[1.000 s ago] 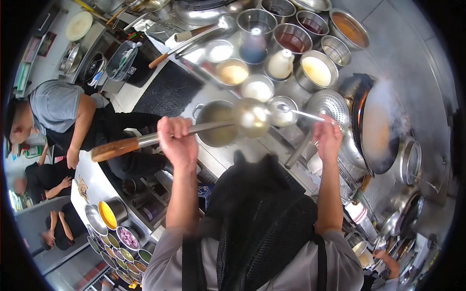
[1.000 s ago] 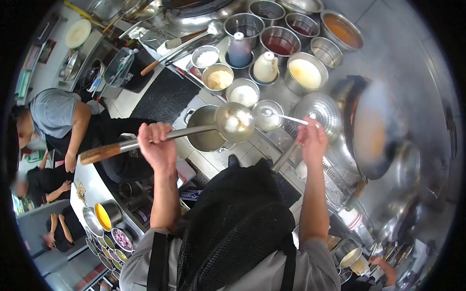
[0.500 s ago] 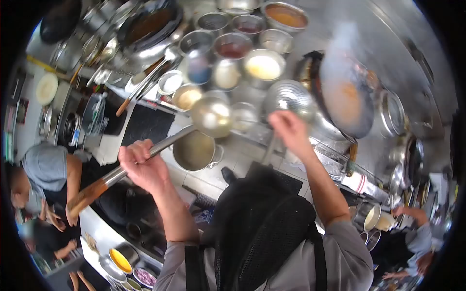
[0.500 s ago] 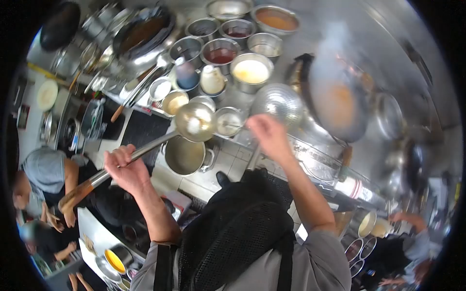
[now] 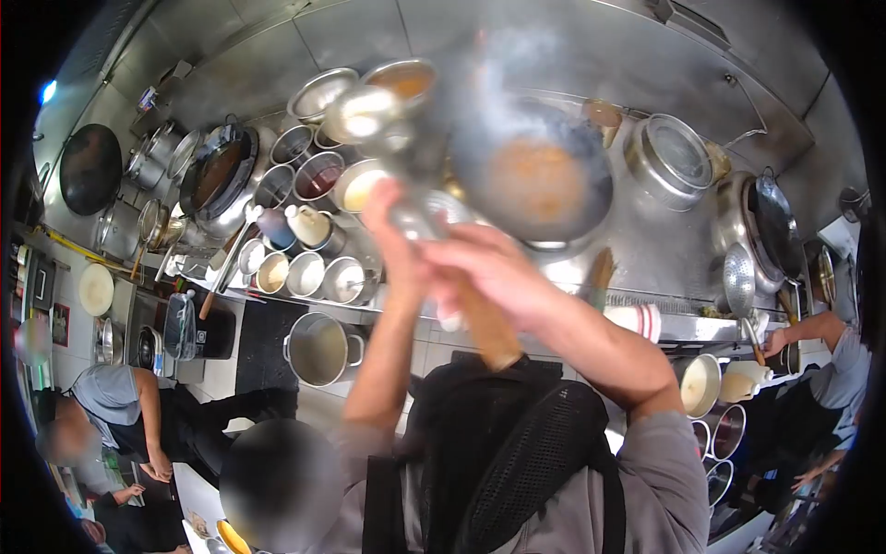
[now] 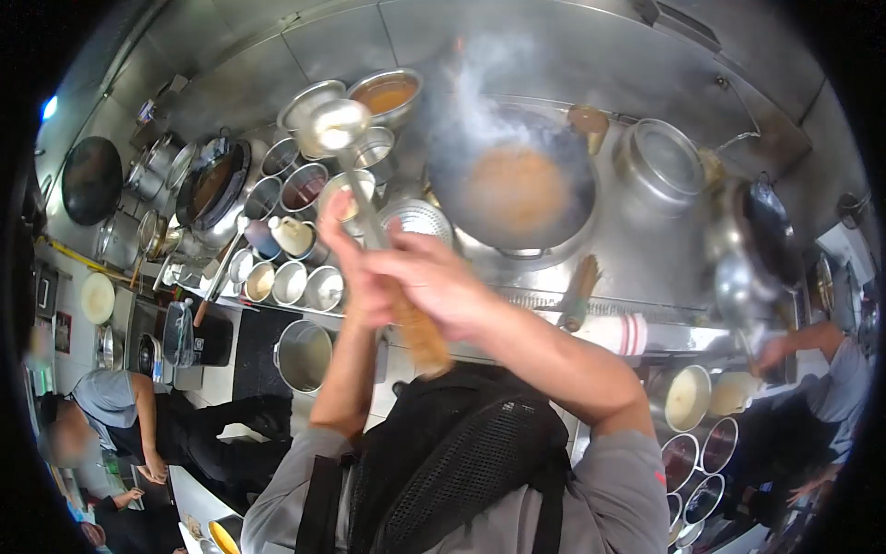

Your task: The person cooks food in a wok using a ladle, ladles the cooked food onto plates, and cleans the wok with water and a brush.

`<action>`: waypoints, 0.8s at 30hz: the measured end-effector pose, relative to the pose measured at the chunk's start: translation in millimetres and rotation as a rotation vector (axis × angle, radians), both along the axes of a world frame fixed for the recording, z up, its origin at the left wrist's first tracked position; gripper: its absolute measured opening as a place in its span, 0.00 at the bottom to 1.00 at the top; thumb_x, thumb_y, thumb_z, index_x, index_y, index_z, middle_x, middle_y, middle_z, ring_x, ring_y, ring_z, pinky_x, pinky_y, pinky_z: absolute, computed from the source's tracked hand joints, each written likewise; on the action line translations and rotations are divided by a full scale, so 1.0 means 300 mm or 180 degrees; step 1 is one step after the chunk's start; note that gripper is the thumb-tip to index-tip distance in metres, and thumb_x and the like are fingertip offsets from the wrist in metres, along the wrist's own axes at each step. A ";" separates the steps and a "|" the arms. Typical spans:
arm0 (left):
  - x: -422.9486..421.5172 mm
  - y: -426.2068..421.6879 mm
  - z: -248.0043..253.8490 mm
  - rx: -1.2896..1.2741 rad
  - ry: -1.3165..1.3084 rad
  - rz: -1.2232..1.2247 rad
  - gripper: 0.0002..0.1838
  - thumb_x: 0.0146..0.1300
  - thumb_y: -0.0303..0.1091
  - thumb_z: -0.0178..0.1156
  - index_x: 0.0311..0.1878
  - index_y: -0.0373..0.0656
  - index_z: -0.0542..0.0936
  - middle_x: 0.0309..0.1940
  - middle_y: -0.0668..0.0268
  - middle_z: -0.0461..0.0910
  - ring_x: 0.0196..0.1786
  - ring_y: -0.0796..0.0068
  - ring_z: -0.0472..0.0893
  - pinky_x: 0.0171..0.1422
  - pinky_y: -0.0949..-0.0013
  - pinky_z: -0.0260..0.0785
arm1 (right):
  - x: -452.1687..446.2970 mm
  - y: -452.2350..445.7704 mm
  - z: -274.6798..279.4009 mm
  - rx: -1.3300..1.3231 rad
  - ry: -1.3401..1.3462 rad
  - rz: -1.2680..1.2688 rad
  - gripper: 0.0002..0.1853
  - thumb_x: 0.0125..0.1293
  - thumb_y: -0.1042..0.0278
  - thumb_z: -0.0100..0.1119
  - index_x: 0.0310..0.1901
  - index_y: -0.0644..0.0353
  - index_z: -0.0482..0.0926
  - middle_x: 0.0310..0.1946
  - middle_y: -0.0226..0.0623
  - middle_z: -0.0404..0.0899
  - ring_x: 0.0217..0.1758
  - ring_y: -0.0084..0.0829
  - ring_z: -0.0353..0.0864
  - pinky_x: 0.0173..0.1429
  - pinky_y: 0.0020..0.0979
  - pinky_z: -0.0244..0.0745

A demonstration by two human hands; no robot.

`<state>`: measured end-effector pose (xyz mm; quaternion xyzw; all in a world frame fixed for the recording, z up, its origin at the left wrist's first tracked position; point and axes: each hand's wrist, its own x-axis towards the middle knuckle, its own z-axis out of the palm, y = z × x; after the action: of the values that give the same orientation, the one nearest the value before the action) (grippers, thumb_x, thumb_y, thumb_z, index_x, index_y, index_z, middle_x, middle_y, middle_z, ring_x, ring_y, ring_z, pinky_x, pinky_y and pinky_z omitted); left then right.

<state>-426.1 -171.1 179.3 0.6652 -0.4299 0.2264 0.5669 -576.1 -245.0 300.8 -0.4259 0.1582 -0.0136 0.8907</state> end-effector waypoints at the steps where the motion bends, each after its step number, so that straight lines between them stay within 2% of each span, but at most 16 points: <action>1: -0.083 -0.075 -0.114 0.0088 0.0280 0.0184 0.38 0.58 0.38 0.71 0.69 0.36 0.67 0.67 0.50 0.67 0.72 0.49 0.68 0.77 0.49 0.59 | -0.066 -0.102 -0.071 -0.0321 0.0157 -0.0092 0.12 0.75 0.66 0.63 0.50 0.66 0.76 0.32 0.33 0.78 0.25 0.25 0.80 0.28 0.30 0.81; 2: -0.166 -0.150 -0.227 0.0183 0.0561 0.0360 0.38 0.55 0.32 0.72 0.67 0.35 0.68 0.67 0.46 0.69 0.71 0.46 0.69 0.76 0.48 0.60 | -0.127 -0.204 -0.145 -0.0642 0.0310 -0.0192 0.11 0.74 0.67 0.63 0.49 0.66 0.77 0.28 0.32 0.78 0.25 0.24 0.80 0.26 0.29 0.79; 4: -0.309 -0.274 -0.332 0.1010 0.0204 -0.0454 0.33 0.52 0.24 0.73 0.63 0.34 0.72 0.60 0.44 0.74 0.66 0.42 0.72 0.72 0.46 0.63 | -0.240 -0.371 -0.334 -0.1461 0.0452 -0.0390 0.13 0.72 0.68 0.63 0.51 0.67 0.78 0.27 0.32 0.79 0.23 0.21 0.79 0.23 0.27 0.74; 7: -0.438 -0.489 -0.472 0.1560 -0.0028 -0.0689 0.21 0.62 0.31 0.70 0.56 0.40 0.76 0.53 0.51 0.77 0.58 0.45 0.75 0.65 0.48 0.66 | -0.357 -0.579 -0.466 -0.2623 0.1131 -0.0595 0.15 0.69 0.71 0.62 0.53 0.70 0.78 0.28 0.41 0.83 0.28 0.35 0.86 0.31 0.37 0.81; 10: -0.464 -0.614 -0.562 0.2155 0.0070 -0.0585 0.12 0.68 0.38 0.66 0.47 0.42 0.80 0.48 0.56 0.80 0.53 0.48 0.77 0.60 0.47 0.67 | -0.442 -0.785 -0.679 -0.4315 0.1370 -0.0879 0.17 0.67 0.74 0.59 0.56 0.70 0.77 0.31 0.54 0.85 0.39 0.58 0.88 0.45 0.51 0.84; 11: -0.448 -0.621 -0.579 0.2227 0.0068 -0.0608 0.11 0.69 0.40 0.65 0.45 0.43 0.81 0.45 0.57 0.81 0.52 0.49 0.77 0.59 0.47 0.67 | -0.465 -0.824 -0.695 -0.4747 0.1133 -0.1080 0.21 0.65 0.74 0.59 0.60 0.68 0.74 0.38 0.63 0.84 0.48 0.70 0.82 0.55 0.59 0.79; 13: -0.416 -0.613 -0.630 0.2249 0.0150 -0.0701 0.12 0.72 0.43 0.62 0.39 0.43 0.81 0.39 0.58 0.82 0.49 0.49 0.78 0.58 0.47 0.66 | -0.500 -0.891 -0.754 -0.4912 0.1609 -0.1001 0.22 0.65 0.73 0.61 0.61 0.67 0.74 0.41 0.65 0.84 0.48 0.69 0.83 0.54 0.60 0.79; 15: -0.388 -0.618 -0.655 0.2237 0.0190 -0.0788 0.12 0.72 0.42 0.62 0.39 0.43 0.81 0.39 0.57 0.82 0.48 0.48 0.78 0.57 0.47 0.66 | -0.505 -0.942 -0.781 -0.5177 0.1746 -0.1066 0.23 0.66 0.72 0.61 0.62 0.65 0.72 0.44 0.65 0.84 0.49 0.68 0.84 0.54 0.61 0.79; 18: -0.376 -0.624 -0.656 0.2166 0.0359 -0.0892 0.09 0.71 0.38 0.63 0.40 0.43 0.81 0.41 0.58 0.80 0.49 0.49 0.76 0.57 0.47 0.66 | -0.533 -0.927 -0.770 -0.4543 0.1524 -0.0822 0.17 0.69 0.73 0.58 0.58 0.65 0.74 0.41 0.66 0.84 0.47 0.69 0.84 0.53 0.60 0.80; 19: -0.382 -0.620 -0.641 0.2061 0.0382 -0.0882 0.08 0.70 0.37 0.64 0.41 0.43 0.81 0.42 0.58 0.79 0.49 0.49 0.76 0.57 0.47 0.67 | -0.533 -0.898 -0.758 -0.4396 0.1475 -0.0853 0.13 0.72 0.72 0.57 0.55 0.66 0.76 0.33 0.57 0.83 0.36 0.56 0.88 0.41 0.52 0.84; 22: -0.410 -0.589 -0.581 0.1651 0.0127 -0.0624 0.07 0.66 0.31 0.67 0.44 0.44 0.81 0.45 0.59 0.76 0.51 0.50 0.75 0.58 0.49 0.68 | -0.505 -0.872 -0.668 -0.1330 0.1320 -0.0577 0.14 0.75 0.68 0.58 0.55 0.69 0.77 0.28 0.41 0.80 0.26 0.34 0.84 0.30 0.38 0.82; 23: -0.421 -0.582 -0.561 0.1498 -0.0009 -0.0507 0.08 0.65 0.29 0.68 0.46 0.44 0.81 0.45 0.60 0.75 0.52 0.51 0.75 0.58 0.49 0.69 | -0.503 -0.860 -0.621 -0.0675 0.1113 -0.0764 0.16 0.76 0.64 0.60 0.54 0.70 0.77 0.27 0.29 0.75 0.23 0.18 0.75 0.24 0.26 0.76; 24: -0.431 -0.572 -0.551 0.1536 -0.0008 -0.0488 0.08 0.63 0.28 0.68 0.45 0.44 0.82 0.45 0.58 0.76 0.51 0.50 0.76 0.57 0.49 0.70 | -0.511 -0.873 -0.618 0.0430 0.0905 -0.0789 0.16 0.77 0.64 0.60 0.54 0.70 0.77 0.27 0.30 0.76 0.23 0.19 0.75 0.24 0.26 0.76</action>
<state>-555.5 -342.8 13.9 0.7465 -0.5213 0.0744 0.4068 -729.4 -506.9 115.4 -0.3400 0.3342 -0.0522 0.8775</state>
